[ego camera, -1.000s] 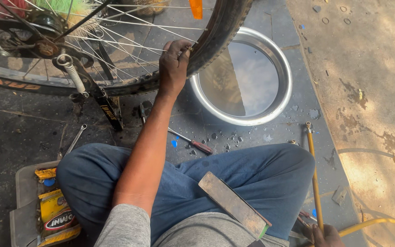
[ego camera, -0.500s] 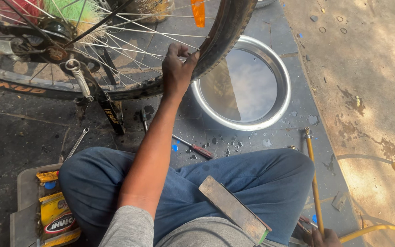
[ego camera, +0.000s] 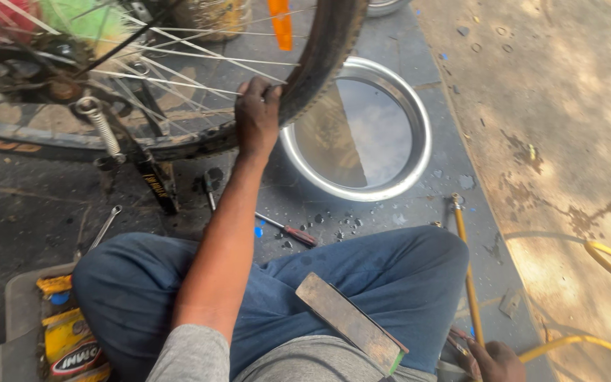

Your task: The person sits on the floor beside a bicycle wheel and works on the removed inner tube, submerging sections of it in a water basin to locate a leak. They then apply a patch to the tube and finish by inflating the tube with a pump hose attached to the valve.

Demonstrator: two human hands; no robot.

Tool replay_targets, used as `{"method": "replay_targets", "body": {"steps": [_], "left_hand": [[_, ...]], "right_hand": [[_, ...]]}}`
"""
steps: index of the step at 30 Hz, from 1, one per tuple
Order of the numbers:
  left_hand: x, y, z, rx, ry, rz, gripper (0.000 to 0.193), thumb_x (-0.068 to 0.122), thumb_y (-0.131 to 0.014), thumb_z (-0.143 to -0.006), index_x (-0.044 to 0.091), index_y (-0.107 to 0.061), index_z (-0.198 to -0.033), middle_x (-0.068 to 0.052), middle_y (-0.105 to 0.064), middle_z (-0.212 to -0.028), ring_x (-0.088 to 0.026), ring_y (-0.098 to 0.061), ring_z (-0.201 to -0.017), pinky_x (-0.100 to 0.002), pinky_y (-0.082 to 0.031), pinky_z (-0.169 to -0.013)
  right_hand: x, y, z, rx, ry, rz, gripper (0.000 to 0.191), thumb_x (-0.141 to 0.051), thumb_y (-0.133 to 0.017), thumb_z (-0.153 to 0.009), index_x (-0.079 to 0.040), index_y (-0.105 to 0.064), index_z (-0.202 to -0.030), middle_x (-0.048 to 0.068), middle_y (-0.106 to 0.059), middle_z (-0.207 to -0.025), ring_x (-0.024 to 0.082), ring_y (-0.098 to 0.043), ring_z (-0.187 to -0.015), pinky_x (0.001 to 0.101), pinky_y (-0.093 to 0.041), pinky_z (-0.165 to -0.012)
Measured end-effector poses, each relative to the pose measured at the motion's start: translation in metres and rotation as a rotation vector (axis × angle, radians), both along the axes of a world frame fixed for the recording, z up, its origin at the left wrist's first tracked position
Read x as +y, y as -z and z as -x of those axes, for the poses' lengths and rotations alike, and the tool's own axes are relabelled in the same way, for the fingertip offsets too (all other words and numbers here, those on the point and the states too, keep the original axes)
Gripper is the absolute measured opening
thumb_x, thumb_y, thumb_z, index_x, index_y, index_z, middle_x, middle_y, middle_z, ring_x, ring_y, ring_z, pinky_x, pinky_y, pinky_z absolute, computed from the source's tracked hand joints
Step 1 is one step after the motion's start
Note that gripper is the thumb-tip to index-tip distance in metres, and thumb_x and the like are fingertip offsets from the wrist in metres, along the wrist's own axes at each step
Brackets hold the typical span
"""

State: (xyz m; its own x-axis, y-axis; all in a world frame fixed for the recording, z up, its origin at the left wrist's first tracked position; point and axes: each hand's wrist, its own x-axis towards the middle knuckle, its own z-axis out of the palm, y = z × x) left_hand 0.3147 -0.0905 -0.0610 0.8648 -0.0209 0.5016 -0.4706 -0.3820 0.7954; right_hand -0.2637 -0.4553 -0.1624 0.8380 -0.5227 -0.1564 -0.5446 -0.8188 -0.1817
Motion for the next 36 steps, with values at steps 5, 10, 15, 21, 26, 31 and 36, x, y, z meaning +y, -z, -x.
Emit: {"method": "replay_targets", "body": {"steps": [5,10,15,21,26,31,36], "left_hand": [[0.008,0.003,0.003,-0.069,0.125,0.064,0.014,0.014,-0.062,-0.099,0.002,-0.064,-0.107,-0.015,-0.065,-0.102,-0.033,-0.064,-0.099,-0.046,-0.05,-0.087],[0.008,-0.002,0.009,0.146,-0.015,-0.069,0.029,0.025,-0.07,-0.1,0.0,-0.058,-0.094,-0.017,-0.062,-0.097,-0.034,-0.063,-0.09,-0.048,-0.049,-0.079],[0.009,0.008,0.006,0.045,0.05,-0.029,0.022,0.019,-0.064,-0.104,-0.001,-0.06,-0.098,-0.02,-0.061,-0.101,-0.036,-0.062,-0.094,-0.049,-0.049,-0.084],[0.019,0.031,-0.008,-0.017,0.148,-0.034,0.016,0.011,-0.059,-0.101,0.007,-0.07,-0.112,-0.017,-0.067,-0.113,-0.036,-0.061,-0.115,-0.048,-0.048,-0.099],[0.001,0.026,0.017,-0.007,-0.087,0.186,0.053,0.023,-0.065,-0.099,-0.002,-0.047,-0.143,-0.026,-0.054,-0.132,-0.038,-0.059,-0.117,-0.047,-0.048,-0.102],[-0.029,0.009,0.083,0.64,0.294,0.868,0.056,0.052,-0.055,-0.101,0.006,-0.053,-0.132,-0.015,-0.063,-0.125,-0.026,-0.062,-0.112,-0.042,-0.047,-0.098],[-0.012,-0.009,0.1,1.015,0.379,1.421,0.049,0.058,-0.053,-0.099,0.011,-0.058,-0.108,-0.009,-0.066,-0.083,-0.011,-0.048,-0.054,-0.031,-0.04,-0.052]], "right_hand": [[0.01,-0.015,-0.011,-0.226,0.717,-1.17,0.034,-0.025,-0.064,-0.087,0.008,-0.064,-0.096,0.013,-0.059,-0.071,0.021,-0.057,-0.063,0.0332,-0.044,-0.057],[0.014,-0.042,-0.03,-0.411,0.697,-1.208,0.031,-0.026,-0.063,-0.085,0.002,-0.06,-0.098,0.005,-0.052,-0.075,0.015,-0.047,-0.06,0.0294,-0.038,-0.053],[0.029,-0.087,-0.043,-0.709,0.223,-1.823,0.048,-0.045,-0.059,-0.102,0.001,-0.058,-0.09,0.013,-0.053,-0.084,0.017,-0.049,-0.063,0.0296,-0.043,-0.056],[0.084,-0.131,-0.096,-0.668,0.123,-2.187,0.048,-0.041,-0.058,-0.099,0.002,-0.055,-0.121,0.022,-0.058,-0.091,0.015,-0.039,-0.037,0.0298,-0.036,-0.035],[0.13,-0.148,-0.15,-0.231,0.257,-1.885,0.035,-0.018,-0.065,-0.093,0.002,-0.055,-0.12,0.009,-0.056,-0.077,0.007,-0.039,-0.042,0.0231,-0.03,-0.035],[0.175,-0.142,-0.186,-0.065,0.081,-1.186,0.021,-0.018,-0.065,-0.096,-0.003,-0.061,-0.11,0.0,-0.051,-0.074,0.007,-0.042,-0.054,0.0255,-0.034,-0.045],[0.218,-0.143,-0.192,0.037,-0.21,-0.379,0.023,-0.024,-0.065,-0.096,-0.007,-0.059,-0.111,0.006,-0.06,-0.069,0.016,-0.052,-0.059,0.0306,-0.045,-0.059]]}}
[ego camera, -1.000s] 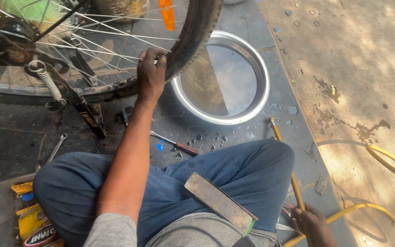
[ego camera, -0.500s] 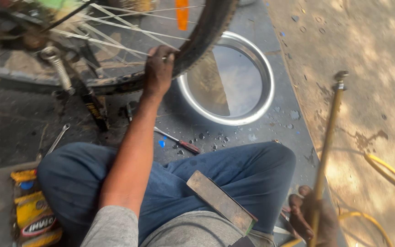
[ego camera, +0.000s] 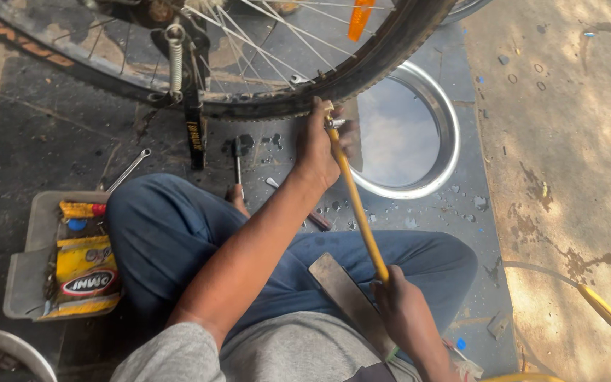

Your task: The person sits on the floor beside a bicycle wheel and works on the removed inner tube, submerging sections of it in a water basin to locate a leak. They then apply a patch to the tube and finish by inflating the tube with a pump hose attached to the valve.

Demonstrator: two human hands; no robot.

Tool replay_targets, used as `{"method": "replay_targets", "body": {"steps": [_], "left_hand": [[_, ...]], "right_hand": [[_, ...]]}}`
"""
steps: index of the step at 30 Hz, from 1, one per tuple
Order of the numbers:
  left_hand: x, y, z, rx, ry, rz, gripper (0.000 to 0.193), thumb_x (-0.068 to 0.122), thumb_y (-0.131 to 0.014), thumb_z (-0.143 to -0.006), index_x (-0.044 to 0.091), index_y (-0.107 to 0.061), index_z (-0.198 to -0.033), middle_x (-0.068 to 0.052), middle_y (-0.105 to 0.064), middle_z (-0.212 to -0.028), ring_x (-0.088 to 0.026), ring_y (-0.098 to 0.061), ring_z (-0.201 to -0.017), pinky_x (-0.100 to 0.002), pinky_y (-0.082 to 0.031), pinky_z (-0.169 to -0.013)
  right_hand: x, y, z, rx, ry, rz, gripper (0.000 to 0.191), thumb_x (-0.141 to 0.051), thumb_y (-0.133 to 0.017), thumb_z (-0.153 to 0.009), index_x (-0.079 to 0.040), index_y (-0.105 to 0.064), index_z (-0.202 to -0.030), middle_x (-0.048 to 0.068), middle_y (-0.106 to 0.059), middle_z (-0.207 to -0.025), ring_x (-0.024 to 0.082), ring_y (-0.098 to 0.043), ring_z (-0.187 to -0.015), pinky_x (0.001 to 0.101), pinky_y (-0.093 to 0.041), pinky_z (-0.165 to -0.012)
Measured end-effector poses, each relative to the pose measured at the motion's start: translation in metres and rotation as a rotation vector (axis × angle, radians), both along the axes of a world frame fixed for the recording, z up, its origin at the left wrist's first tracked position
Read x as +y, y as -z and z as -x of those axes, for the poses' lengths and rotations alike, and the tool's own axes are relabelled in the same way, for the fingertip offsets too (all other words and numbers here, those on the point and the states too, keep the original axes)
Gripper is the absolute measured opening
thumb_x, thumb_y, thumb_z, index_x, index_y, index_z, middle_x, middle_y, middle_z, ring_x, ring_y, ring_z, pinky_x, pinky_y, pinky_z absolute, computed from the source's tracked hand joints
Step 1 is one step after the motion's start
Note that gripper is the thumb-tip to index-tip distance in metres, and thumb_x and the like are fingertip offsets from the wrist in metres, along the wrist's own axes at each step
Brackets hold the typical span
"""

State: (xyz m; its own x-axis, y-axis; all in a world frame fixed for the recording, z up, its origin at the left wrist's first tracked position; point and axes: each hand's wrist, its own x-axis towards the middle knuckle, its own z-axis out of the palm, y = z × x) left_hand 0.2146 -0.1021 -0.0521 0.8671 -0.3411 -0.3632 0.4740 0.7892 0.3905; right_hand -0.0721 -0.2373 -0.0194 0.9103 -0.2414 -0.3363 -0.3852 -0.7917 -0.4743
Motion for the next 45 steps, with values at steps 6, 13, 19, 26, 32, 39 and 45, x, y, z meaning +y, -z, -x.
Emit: {"method": "replay_targets", "body": {"steps": [6,13,19,26,32,39,45], "left_hand": [[0.027,-0.016,0.0,-0.374,0.258,0.618,0.053,0.06,-0.047,-0.106,0.009,-0.061,-0.101,0.002,-0.048,-0.071,-0.006,-0.034,-0.049,-0.023,-0.028,-0.047],[0.045,-0.001,-0.016,-0.478,0.416,0.809,0.054,0.056,-0.049,-0.109,0.005,-0.062,-0.105,0.0,-0.054,-0.072,-0.006,-0.036,-0.049,-0.023,-0.036,-0.048],[0.047,0.042,-0.054,0.197,-0.085,-0.003,0.027,0.04,-0.057,-0.101,0.013,-0.06,-0.104,-0.007,-0.065,-0.079,-0.014,-0.055,-0.056,-0.03,-0.048,-0.052],[0.054,0.047,-0.07,0.089,-0.268,-0.31,0.039,0.045,-0.068,-0.093,0.01,-0.065,-0.109,-0.001,-0.066,-0.089,-0.014,-0.062,-0.074,-0.031,-0.051,-0.059],[0.058,0.038,-0.089,0.068,-0.264,-0.655,0.045,0.048,-0.075,-0.088,0.007,-0.069,-0.105,-0.001,-0.066,-0.092,-0.013,-0.059,-0.081,-0.031,-0.042,-0.065],[0.063,0.049,-0.1,-0.005,-0.317,-0.676,0.045,0.04,-0.078,-0.089,-0.003,-0.076,-0.101,-0.01,-0.068,-0.092,-0.019,-0.059,-0.079,-0.035,-0.049,-0.071],[0.069,0.049,-0.099,-0.04,-0.395,-0.796,0.042,0.035,-0.074,-0.091,-0.007,-0.077,-0.096,-0.016,-0.075,-0.094,-0.023,-0.067,-0.086,-0.035,-0.053,-0.08]], "right_hand": [[0.009,-0.007,-0.018,0.363,0.053,-1.112,0.03,-0.024,-0.067,-0.093,-0.003,-0.06,-0.114,0.008,-0.062,-0.074,0.018,-0.059,-0.056,0.0318,-0.051,-0.052],[0.031,0.018,-0.048,0.497,0.03,-1.89,0.032,-0.026,-0.065,-0.101,-0.001,-0.058,-0.121,0.005,-0.054,-0.073,0.007,-0.044,-0.047,0.0208,-0.033,-0.039],[0.034,0.015,-0.077,0.324,0.19,-1.149,0.03,-0.028,-0.064,-0.098,-0.007,-0.064,-0.121,0.001,-0.05,-0.068,0.009,-0.042,-0.05,0.0248,-0.031,-0.041],[0.046,0.009,-0.098,-0.114,-0.102,-0.132,0.028,-0.031,-0.057,-0.101,-0.004,-0.055,-0.108,0.032,-0.068,-0.085,0.053,-0.063,-0.083,0.058,-0.049,-0.068],[0.065,-0.004,-0.11,-0.042,-0.09,0.011,0.023,-0.025,-0.054,-0.1,-0.004,-0.051,-0.106,0.028,-0.068,-0.079,0.052,-0.064,-0.08,0.0608,-0.047,-0.069],[0.07,0.005,-0.121,-0.104,-0.139,-0.3,0.029,-0.029,-0.063,-0.098,-0.001,-0.056,-0.104,0.027,-0.07,-0.093,0.048,-0.066,-0.089,0.0535,-0.05,-0.072],[0.069,0.006,-0.126,-0.056,-0.11,-0.376,0.029,-0.029,-0.061,-0.096,-0.004,-0.061,-0.112,0.023,-0.074,-0.1,0.043,-0.071,-0.094,0.0489,-0.052,-0.078]]}}
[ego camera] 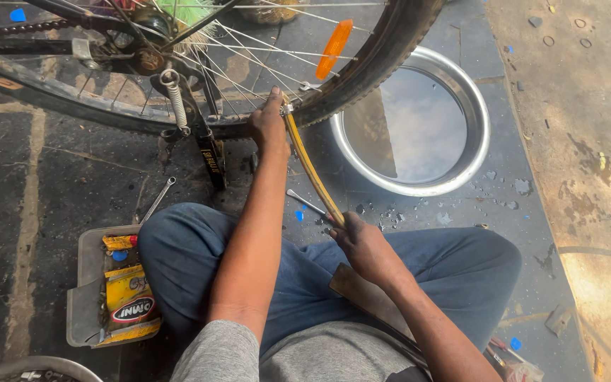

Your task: The person sits on the floor beside a bicycle wheel and works on the removed inner tube, submerging sections of it in a water basin to locate a leak. They then apply a patch to the tube and finish by inflating the tube with a pump hose attached to the valve.

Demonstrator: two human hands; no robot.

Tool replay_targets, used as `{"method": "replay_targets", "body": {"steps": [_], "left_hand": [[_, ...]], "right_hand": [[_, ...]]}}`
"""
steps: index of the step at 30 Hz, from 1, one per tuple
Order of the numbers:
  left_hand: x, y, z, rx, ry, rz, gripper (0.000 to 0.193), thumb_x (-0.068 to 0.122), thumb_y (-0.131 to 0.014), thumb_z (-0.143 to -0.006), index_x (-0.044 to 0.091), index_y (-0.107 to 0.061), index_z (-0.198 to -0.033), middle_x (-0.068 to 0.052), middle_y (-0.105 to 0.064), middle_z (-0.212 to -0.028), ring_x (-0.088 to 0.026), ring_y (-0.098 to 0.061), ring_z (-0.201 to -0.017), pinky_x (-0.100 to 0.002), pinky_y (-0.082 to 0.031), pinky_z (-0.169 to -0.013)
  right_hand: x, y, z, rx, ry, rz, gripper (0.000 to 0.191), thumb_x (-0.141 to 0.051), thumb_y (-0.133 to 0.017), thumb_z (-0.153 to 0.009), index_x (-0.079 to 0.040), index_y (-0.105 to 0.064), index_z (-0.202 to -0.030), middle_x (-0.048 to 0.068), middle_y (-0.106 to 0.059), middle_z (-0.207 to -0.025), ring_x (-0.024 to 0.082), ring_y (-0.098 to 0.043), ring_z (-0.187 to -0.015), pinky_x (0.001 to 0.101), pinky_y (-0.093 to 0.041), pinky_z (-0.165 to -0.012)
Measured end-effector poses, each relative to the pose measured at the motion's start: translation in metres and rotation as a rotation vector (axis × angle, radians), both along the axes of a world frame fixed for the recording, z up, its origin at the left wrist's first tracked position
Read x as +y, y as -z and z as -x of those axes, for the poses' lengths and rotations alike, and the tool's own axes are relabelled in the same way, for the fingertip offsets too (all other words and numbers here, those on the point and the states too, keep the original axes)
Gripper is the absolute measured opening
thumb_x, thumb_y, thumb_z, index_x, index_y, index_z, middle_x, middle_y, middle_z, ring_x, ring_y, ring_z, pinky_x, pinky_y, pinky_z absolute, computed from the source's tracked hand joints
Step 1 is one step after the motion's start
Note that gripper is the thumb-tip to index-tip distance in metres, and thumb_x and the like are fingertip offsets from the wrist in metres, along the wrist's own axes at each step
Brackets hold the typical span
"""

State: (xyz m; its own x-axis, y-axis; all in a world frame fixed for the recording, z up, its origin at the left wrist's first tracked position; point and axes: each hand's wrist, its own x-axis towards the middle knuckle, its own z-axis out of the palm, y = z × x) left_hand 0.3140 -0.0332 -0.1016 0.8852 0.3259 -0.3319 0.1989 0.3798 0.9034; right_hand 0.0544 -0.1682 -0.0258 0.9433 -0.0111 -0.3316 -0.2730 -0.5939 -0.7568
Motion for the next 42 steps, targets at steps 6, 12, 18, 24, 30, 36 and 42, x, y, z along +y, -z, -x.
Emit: {"method": "replay_targets", "body": {"steps": [6,12,18,24,30,36,42], "left_hand": [[0.009,0.0,-0.001,-0.005,0.005,-0.05,0.042,0.037,-0.075,-0.089,-0.005,-0.079,-0.093,-0.014,-0.077,-0.09,-0.021,-0.066,-0.081,-0.034,-0.053,-0.078],[0.008,-0.002,-0.002,0.025,-0.004,-0.169,0.046,0.038,-0.074,-0.091,-0.008,-0.079,-0.088,-0.018,-0.076,-0.088,-0.022,-0.065,-0.08,-0.036,-0.052,-0.076],[0.009,-0.005,0.0,0.071,0.006,-0.192,0.05,0.041,-0.073,-0.089,-0.009,-0.077,-0.086,-0.018,-0.075,-0.085,-0.025,-0.07,-0.081,-0.037,-0.054,-0.076],[0.009,-0.001,-0.002,-0.049,0.085,-0.212,0.049,0.042,-0.076,-0.087,-0.005,-0.077,-0.098,-0.015,-0.075,-0.09,-0.021,-0.07,-0.087,-0.035,-0.053,-0.082],[0.011,0.005,0.002,0.046,0.124,-0.155,0.056,0.048,-0.078,-0.088,-0.007,-0.078,-0.1,-0.015,-0.066,-0.086,-0.031,-0.062,-0.082,-0.047,-0.053,-0.081],[0.021,0.01,0.006,0.395,0.28,0.417,0.122,0.066,-0.083,-0.066,0.007,-0.025,-0.156,-0.031,-0.044,-0.136,-0.046,-0.051,-0.127,-0.073,-0.043,-0.101],[0.031,0.006,0.005,0.481,0.162,0.475,0.119,0.067,-0.078,-0.06,0.022,-0.028,-0.159,-0.038,-0.037,-0.144,-0.057,-0.046,-0.126,-0.076,-0.037,-0.102]], "right_hand": [[0.008,0.005,-0.006,0.08,-0.034,0.095,0.032,-0.033,-0.06,-0.099,-0.003,-0.057,-0.108,0.026,-0.07,-0.087,0.046,-0.068,-0.086,0.0529,-0.049,-0.073],[0.009,0.007,-0.01,0.104,-0.031,0.095,0.032,-0.034,-0.06,-0.098,-0.004,-0.057,-0.108,0.025,-0.069,-0.084,0.044,-0.068,-0.082,0.0529,-0.049,-0.072],[0.007,0.007,-0.01,0.133,-0.011,0.061,0.032,-0.034,-0.06,-0.098,-0.003,-0.058,-0.108,0.023,-0.069,-0.082,0.039,-0.07,-0.078,0.0497,-0.05,-0.072],[0.007,0.015,-0.008,0.095,-0.012,0.031,0.033,-0.033,-0.061,-0.097,-0.004,-0.06,-0.112,0.021,-0.071,-0.086,0.036,-0.07,-0.081,0.0482,-0.051,-0.073],[0.006,0.016,-0.005,0.165,0.036,0.028,0.034,-0.032,-0.061,-0.097,-0.004,-0.061,-0.116,0.025,-0.071,-0.089,0.039,-0.071,-0.084,0.0468,-0.051,-0.077],[-0.001,0.013,-0.007,-0.018,0.016,-0.052,0.032,-0.031,-0.062,-0.097,-0.003,-0.063,-0.111,0.02,-0.073,-0.1,0.034,-0.07,-0.091,0.0452,-0.052,-0.079],[0.003,0.014,-0.021,0.131,0.035,-0.018,0.031,-0.032,-0.061,-0.096,-0.005,-0.065,-0.111,0.017,-0.068,-0.084,0.028,-0.066,-0.079,0.0429,-0.05,-0.074]]}}
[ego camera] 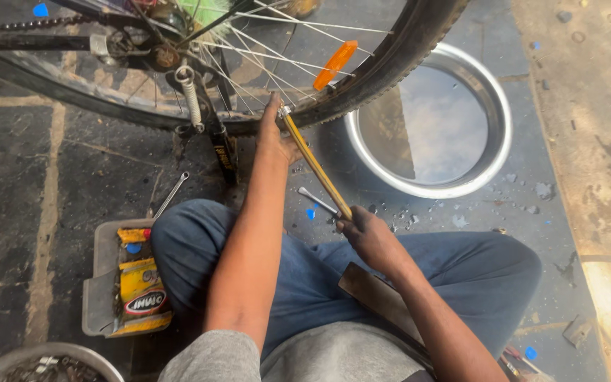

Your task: The person sits on the floor beside a bicycle wheel and works on the removed inner tube, submerging sections of it in a water basin to locate a leak. They then apply a patch to the tube and finish by inflating the tube with a pump hose attached to the valve.

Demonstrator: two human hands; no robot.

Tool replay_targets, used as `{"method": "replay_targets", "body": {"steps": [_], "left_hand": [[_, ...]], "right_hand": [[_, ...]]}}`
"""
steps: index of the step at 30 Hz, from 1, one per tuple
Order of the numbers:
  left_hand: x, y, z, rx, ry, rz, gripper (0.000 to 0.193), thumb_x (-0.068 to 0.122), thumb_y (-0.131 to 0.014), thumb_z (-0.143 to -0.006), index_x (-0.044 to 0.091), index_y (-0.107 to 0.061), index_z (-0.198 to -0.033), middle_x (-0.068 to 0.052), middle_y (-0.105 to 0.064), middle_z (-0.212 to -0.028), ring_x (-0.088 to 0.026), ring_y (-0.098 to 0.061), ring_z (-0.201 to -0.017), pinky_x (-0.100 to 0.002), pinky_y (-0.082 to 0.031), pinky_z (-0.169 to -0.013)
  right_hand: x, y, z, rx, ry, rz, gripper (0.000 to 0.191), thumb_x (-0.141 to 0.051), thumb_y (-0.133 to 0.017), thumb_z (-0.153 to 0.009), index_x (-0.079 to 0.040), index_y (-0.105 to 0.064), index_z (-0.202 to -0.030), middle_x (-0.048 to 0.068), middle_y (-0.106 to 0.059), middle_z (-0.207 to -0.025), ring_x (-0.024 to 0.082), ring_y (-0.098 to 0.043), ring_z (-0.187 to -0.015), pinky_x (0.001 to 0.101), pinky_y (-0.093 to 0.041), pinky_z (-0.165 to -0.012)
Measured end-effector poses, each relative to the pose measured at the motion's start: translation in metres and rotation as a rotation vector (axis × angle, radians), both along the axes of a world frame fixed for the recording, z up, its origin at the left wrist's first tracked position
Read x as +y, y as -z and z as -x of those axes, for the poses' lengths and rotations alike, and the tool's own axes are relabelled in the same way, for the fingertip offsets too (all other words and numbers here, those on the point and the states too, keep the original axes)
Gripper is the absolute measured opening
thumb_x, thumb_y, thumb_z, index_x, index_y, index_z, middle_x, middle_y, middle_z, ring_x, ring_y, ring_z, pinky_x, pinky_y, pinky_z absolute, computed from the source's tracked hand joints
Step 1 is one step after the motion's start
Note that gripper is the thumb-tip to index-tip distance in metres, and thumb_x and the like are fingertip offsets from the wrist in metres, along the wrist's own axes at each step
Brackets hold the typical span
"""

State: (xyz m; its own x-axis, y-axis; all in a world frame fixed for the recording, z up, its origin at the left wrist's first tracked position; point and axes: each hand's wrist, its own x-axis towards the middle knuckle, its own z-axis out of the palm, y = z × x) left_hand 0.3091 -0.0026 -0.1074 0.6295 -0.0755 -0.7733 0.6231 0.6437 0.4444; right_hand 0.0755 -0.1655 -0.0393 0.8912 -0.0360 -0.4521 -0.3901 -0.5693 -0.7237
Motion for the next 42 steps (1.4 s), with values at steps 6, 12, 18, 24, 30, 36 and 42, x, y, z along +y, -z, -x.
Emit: {"method": "replay_targets", "body": {"steps": [6,12,18,24,30,36,42], "left_hand": [[0.014,0.013,-0.005,-0.228,-0.09,-0.073,0.096,0.064,-0.079,-0.062,0.021,-0.053,-0.145,-0.018,-0.052,-0.136,-0.041,-0.062,-0.113,-0.054,-0.049,-0.088],[0.024,0.023,-0.012,-0.278,-0.209,-0.12,0.073,0.053,-0.084,-0.07,0.013,-0.07,-0.129,-0.01,-0.063,-0.127,-0.027,-0.063,-0.104,-0.042,-0.054,-0.084],[0.021,0.022,-0.008,-0.287,-0.177,0.005,0.069,0.051,-0.082,-0.071,0.022,-0.064,-0.131,-0.006,-0.056,-0.134,-0.03,-0.064,-0.108,-0.046,-0.055,-0.087],[0.018,0.014,-0.013,-0.195,-0.14,-0.064,0.072,0.053,-0.079,-0.068,0.024,-0.065,-0.133,-0.006,-0.046,-0.147,-0.035,-0.059,-0.109,-0.05,-0.052,-0.081],[0.025,0.013,-0.006,-0.205,-0.046,-0.058,0.068,0.057,-0.077,-0.071,0.029,-0.062,-0.131,-0.009,-0.048,-0.141,-0.035,-0.056,-0.109,-0.048,-0.05,-0.08],[0.006,0.022,-0.018,-0.361,-0.198,-0.036,0.063,0.047,-0.078,-0.073,0.014,-0.07,-0.126,-0.012,-0.061,-0.12,-0.026,-0.065,-0.093,-0.042,-0.054,-0.069],[0.017,0.025,-0.016,-0.217,-0.116,-0.096,0.047,0.048,-0.075,-0.078,0.022,-0.067,-0.117,-0.008,-0.063,-0.112,-0.026,-0.065,-0.09,-0.04,-0.049,-0.068]], "right_hand": [[0.006,0.007,-0.012,0.101,-0.008,-0.119,0.031,-0.032,-0.062,-0.099,-0.002,-0.064,-0.104,0.004,-0.054,-0.071,0.015,-0.051,-0.065,0.0373,-0.046,-0.062],[0.013,0.017,-0.016,0.122,-0.034,-0.169,0.03,-0.032,-0.062,-0.098,-0.003,-0.064,-0.107,0.003,-0.054,-0.071,0.014,-0.05,-0.064,0.0359,-0.045,-0.061],[0.01,0.018,-0.011,0.048,-0.044,-0.023,0.032,-0.033,-0.062,-0.097,-0.004,-0.064,-0.109,0.014,-0.065,-0.078,0.023,-0.062,-0.073,0.041,-0.05,-0.07],[0.008,0.021,-0.014,-0.039,-0.074,0.024,0.033,-0.034,-0.063,-0.095,-0.004,-0.063,-0.107,0.018,-0.067,-0.083,0.03,-0.066,-0.078,0.044,-0.05,-0.074],[0.01,0.019,-0.013,0.085,-0.046,-0.093,0.03,-0.033,-0.062,-0.097,-0.004,-0.065,-0.104,0.007,-0.055,-0.073,0.016,-0.051,-0.067,0.0371,-0.045,-0.063],[0.009,0.012,-0.01,0.069,-0.019,-0.26,0.029,-0.032,-0.064,-0.096,-0.005,-0.065,-0.106,-0.001,-0.056,-0.073,0.01,-0.052,-0.067,0.0326,-0.047,-0.062],[0.011,0.014,-0.012,0.089,-0.056,-0.058,0.032,-0.033,-0.061,-0.097,-0.004,-0.064,-0.108,0.011,-0.064,-0.078,0.02,-0.059,-0.07,0.0378,-0.049,-0.068]]}}
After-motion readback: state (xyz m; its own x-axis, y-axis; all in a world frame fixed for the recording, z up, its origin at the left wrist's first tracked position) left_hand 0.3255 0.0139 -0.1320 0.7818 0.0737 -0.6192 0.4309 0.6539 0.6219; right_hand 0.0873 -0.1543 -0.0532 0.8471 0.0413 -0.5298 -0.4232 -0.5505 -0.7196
